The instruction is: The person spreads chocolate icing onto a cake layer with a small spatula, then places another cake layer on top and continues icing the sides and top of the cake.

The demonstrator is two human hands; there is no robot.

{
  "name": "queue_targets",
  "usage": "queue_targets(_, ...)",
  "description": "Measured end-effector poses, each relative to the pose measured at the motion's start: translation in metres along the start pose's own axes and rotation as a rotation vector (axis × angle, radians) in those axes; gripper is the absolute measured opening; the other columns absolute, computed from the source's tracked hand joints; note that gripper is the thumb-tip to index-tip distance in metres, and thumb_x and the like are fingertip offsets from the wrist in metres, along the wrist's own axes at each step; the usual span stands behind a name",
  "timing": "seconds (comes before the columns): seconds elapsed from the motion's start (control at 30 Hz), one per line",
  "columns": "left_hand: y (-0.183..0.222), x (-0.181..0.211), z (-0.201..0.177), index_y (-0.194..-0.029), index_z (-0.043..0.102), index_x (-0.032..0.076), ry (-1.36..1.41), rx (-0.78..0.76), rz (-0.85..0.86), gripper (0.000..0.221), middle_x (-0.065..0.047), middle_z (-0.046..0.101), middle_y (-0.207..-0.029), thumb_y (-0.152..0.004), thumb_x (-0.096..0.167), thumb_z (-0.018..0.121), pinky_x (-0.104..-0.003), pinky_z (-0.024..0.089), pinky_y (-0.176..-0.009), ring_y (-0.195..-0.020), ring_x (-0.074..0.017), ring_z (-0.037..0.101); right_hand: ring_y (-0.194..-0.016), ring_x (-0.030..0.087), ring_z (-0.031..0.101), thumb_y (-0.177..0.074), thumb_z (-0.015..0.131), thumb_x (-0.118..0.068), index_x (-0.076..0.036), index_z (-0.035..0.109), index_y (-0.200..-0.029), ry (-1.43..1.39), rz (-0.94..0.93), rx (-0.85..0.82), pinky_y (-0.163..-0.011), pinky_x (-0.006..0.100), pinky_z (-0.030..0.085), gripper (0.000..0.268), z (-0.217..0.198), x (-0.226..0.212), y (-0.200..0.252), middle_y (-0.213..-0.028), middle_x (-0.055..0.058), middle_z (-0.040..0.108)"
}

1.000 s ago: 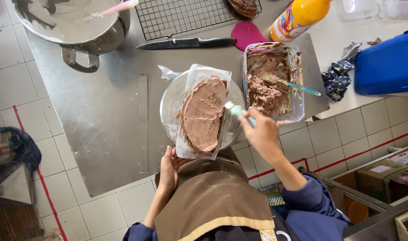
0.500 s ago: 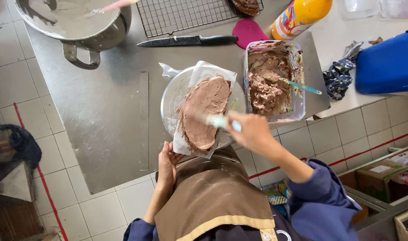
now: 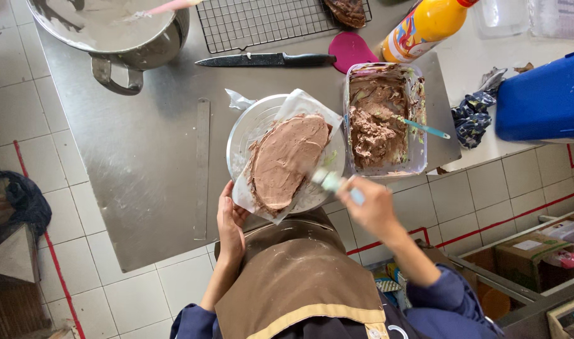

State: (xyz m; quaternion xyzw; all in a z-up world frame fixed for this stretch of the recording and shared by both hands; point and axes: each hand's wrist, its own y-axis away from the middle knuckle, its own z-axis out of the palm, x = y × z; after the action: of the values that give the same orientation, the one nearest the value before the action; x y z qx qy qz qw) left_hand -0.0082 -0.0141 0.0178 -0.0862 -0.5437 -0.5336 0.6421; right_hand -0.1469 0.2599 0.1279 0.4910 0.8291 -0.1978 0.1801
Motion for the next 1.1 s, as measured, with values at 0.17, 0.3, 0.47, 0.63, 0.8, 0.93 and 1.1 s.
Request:
queue_targets(0.17, 0.0, 0.003, 0.001, -0.158, 0.028, 0.008, -0.095, 0.009, 0.002, 0.074, -0.017, 0.061, -0.134, -0.101, 0.054, 0.037, -0.041, 0.05, -0.105, -0.122, -0.0225, 0.063, -0.064, 0.025, 0.07, -0.093, 0.076, -0.026, -0.012, 0.07, -0.091, 0.125, 0.069, -0.014, -0.059, 0.037, 0.052, 0.014, 0.005, -0.001, 0.008, -0.085, 0.009, 0.074)
queue_targets(0.3, 0.003, 0.001, 0.004, -0.159, 0.028, 0.006, 0.053, -0.041, 0.017, 0.076, -0.017, 0.053, -0.147, -0.102, 0.055, 0.041, -0.046, 0.046, -0.107, -0.13, -0.0249, 0.056, -0.069, 0.03, 0.07, -0.094, 0.077, -0.025, -0.011, 0.071, -0.094, 0.191, 0.206, 0.105, -0.059, 0.04, 0.049, 0.015, 0.002, 0.007, 0.001, -0.085, 0.01, 0.076)
queue_targets(0.47, 0.004, 0.003, 0.005, -0.161, 0.019, 0.013, 0.084, -0.053, 0.022, 0.08, -0.017, 0.046, -0.152, -0.099, 0.057, 0.044, -0.048, 0.045, -0.109, -0.135, -0.0287, 0.052, -0.059, 0.027, 0.07, -0.086, 0.076, -0.03, -0.014, 0.072, -0.093, -0.224, 0.318, -0.152, -0.051, 0.038, 0.051, 0.019, 0.003, -0.014, 0.01, -0.08, 0.008, 0.076)
queue_targets(0.63, 0.004, 0.004, 0.0, -0.164, 0.005, 0.017, 0.101, -0.1, 0.049, 0.087, -0.019, 0.039, -0.161, -0.099, 0.06, 0.045, -0.048, 0.04, -0.113, -0.144, -0.0301, 0.046, -0.067, 0.035, 0.069, -0.095, 0.074, -0.032, -0.015, 0.073, -0.1, 0.052, 0.413, -0.091, -0.058, 0.042, 0.05, 0.017, -0.007, -0.009, -0.016, -0.077, 0.013, 0.073)
queue_targets(0.8, -0.003, 0.008, -0.007, -0.164, 0.006, 0.018, 0.086, -0.132, 0.057, 0.086, -0.023, 0.041, -0.159, -0.1, 0.059, 0.046, -0.049, 0.043, -0.111, -0.139, -0.0335, 0.05, -0.073, 0.033, 0.07, -0.09, 0.077, -0.028, -0.014, 0.073, -0.096, -0.093, 0.069, -0.111, -0.06, 0.039, 0.052, 0.016, 0.007, -0.038, 0.006, -0.082, 0.01, 0.073)
queue_targets(0.93, -0.007, 0.012, -0.009, -0.164, 0.007, 0.018, 0.114, -0.147, 0.066, 0.085, -0.023, 0.043, -0.158, -0.1, 0.057, 0.048, -0.049, 0.044, -0.113, -0.139, -0.0339, 0.051, -0.067, 0.029, 0.069, -0.089, 0.078, -0.025, -0.013, 0.073, -0.093, 0.03, -0.089, -0.152, -0.057, 0.04, 0.051, 0.013, 0.006, -0.03, 0.002, -0.083, 0.006, 0.072)
queue_targets(1.1, -0.007, 0.013, -0.009, -0.164, 0.008, 0.018, 0.082, -0.143, 0.056, 0.086, -0.023, 0.042, -0.159, -0.1, 0.057, 0.048, -0.05, 0.044, -0.113, -0.138, -0.0346, 0.051, -0.063, 0.026, 0.066, -0.094, 0.078, -0.023, -0.01, 0.071, -0.095, 0.176, 0.069, -0.023, -0.055, 0.04, 0.048, 0.015, 0.003, -0.018, 0.002, -0.079, 0.006, 0.067)
